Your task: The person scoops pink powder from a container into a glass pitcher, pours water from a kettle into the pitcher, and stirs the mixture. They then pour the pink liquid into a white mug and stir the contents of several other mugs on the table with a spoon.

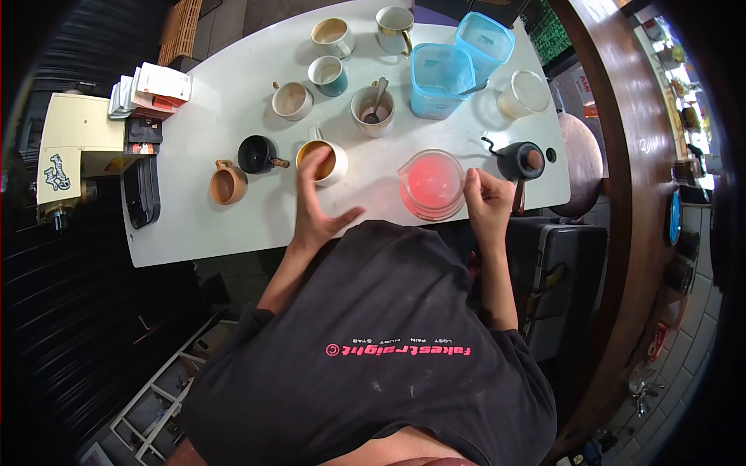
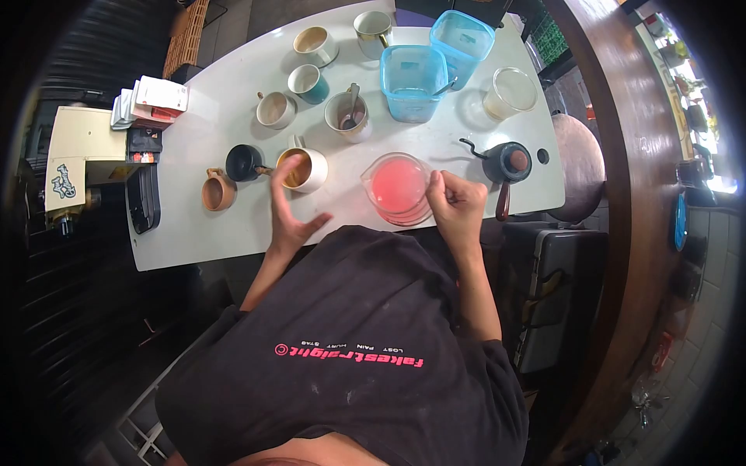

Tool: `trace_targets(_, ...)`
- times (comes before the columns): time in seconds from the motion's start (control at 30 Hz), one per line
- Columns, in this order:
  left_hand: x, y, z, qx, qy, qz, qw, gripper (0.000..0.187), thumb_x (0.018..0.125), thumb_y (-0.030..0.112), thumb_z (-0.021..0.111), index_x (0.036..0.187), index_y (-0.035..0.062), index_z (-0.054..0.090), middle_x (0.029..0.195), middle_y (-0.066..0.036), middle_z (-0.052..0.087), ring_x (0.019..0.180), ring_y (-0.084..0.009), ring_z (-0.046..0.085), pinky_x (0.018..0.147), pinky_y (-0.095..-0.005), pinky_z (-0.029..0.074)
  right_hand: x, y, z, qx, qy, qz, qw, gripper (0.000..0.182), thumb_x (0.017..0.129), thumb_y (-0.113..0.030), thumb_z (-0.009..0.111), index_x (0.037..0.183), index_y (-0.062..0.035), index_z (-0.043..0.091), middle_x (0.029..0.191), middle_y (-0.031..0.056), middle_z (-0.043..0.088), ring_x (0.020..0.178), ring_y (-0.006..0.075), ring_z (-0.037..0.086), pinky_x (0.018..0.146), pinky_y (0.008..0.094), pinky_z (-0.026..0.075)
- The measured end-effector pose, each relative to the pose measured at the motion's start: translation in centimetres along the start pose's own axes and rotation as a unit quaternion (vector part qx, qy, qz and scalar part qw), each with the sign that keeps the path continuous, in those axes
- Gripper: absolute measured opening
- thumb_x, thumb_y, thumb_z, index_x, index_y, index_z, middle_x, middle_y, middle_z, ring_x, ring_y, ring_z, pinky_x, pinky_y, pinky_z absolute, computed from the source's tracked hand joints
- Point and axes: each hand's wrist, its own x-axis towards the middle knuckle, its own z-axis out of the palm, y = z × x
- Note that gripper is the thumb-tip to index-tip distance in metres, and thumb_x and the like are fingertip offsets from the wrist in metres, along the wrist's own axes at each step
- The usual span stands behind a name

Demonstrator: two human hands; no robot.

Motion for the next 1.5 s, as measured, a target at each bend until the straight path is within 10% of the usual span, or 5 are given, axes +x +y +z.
trace_targets(0.13, -1.6, -2.7, -0.1, 0.067, 0.147, -0.078, 0.984, 0.112, 0.072, 0.047, 0.093, 0.150, -0.0004, 0.028, 0.149, -0.023, 0.040, 0.139, -0.0365, 0.043, 0.116, -0.0471, 0.035, -0.2, -0.1, -1.2, -0.007, 0.012, -0.003, 1.000, 0.040, 0.096, -0.005, 0.063, 0.063, 0.0012, 0.042, 0.056, -0.0023, 0.023, 0.053, 0.0046, 0.021, 0.047, 0.0314, 0.016)
trace_targets(0.43, -1.6, -5.7, 2.0, 0.032, 0.141, -0.133, 0.981, 0.113, 0.072, 0.042, 0.093, 0.151, -0.0005, 0.025, 0.149, -0.025, 0.038, 0.139, -0.0377, 0.042, 0.118, -0.0477, 0.033, 1.5, -1.0, -3.1, -0.010, 0.042, -0.020, 0.999, 0.039, 0.097, -0.005, 0.061, 0.064, 0.0010, 0.041, 0.057, -0.0026, 0.025, 0.053, 0.0048, 0.023, 0.048, 0.0314, 0.017)
trace_targets(0.7, 3.0, -4.3, -1.9, 0.081, 0.211, -0.022, 0.974, 0.094, 0.081, 0.038, 0.087, 0.148, -0.0007, 0.034, 0.145, -0.023, 0.044, 0.136, -0.0359, 0.046, 0.116, -0.0477, 0.034, 0.1, -0.8, -3.8, -0.021, 0.046, 0.004, 0.999, 0.039, 0.098, -0.005, 0.061, 0.065, 0.0004, 0.041, 0.057, -0.0030, 0.025, 0.054, 0.0050, 0.023, 0.049, 0.0314, 0.016)
trace_targets(1.0, 10.8, -9.8, -4.0, 0.176, 0.065, -0.228, 0.955, 0.101, 0.083, 0.047, 0.083, 0.154, 0.0028, 0.027, 0.155, -0.025, 0.036, 0.145, -0.0387, 0.038, 0.119, -0.0472, 0.036, 0.4, -1.1, -4.5, -0.014, 0.071, -0.015, 0.997, 0.040, 0.098, -0.005, 0.061, 0.064, 0.0002, 0.041, 0.056, -0.0034, 0.025, 0.054, 0.0045, 0.023, 0.049, 0.0310, 0.016)
trace_targets(1.5, 13.6, -13.8, -2.6, 0.234, 0.023, -0.316, 0.919, 0.106, 0.069, 0.048, 0.091, 0.143, -0.0021, 0.036, 0.144, -0.029, 0.050, 0.134, -0.0425, 0.051, 0.113, -0.0455, 0.043, 0.2, -1.8, -4.9, -0.003, 0.087, -0.003, 0.996, 0.040, 0.098, -0.006, 0.061, 0.063, 0.0004, 0.043, 0.056, -0.0050, 0.027, 0.054, 0.0031, 0.024, 0.048, 0.0300, 0.017)
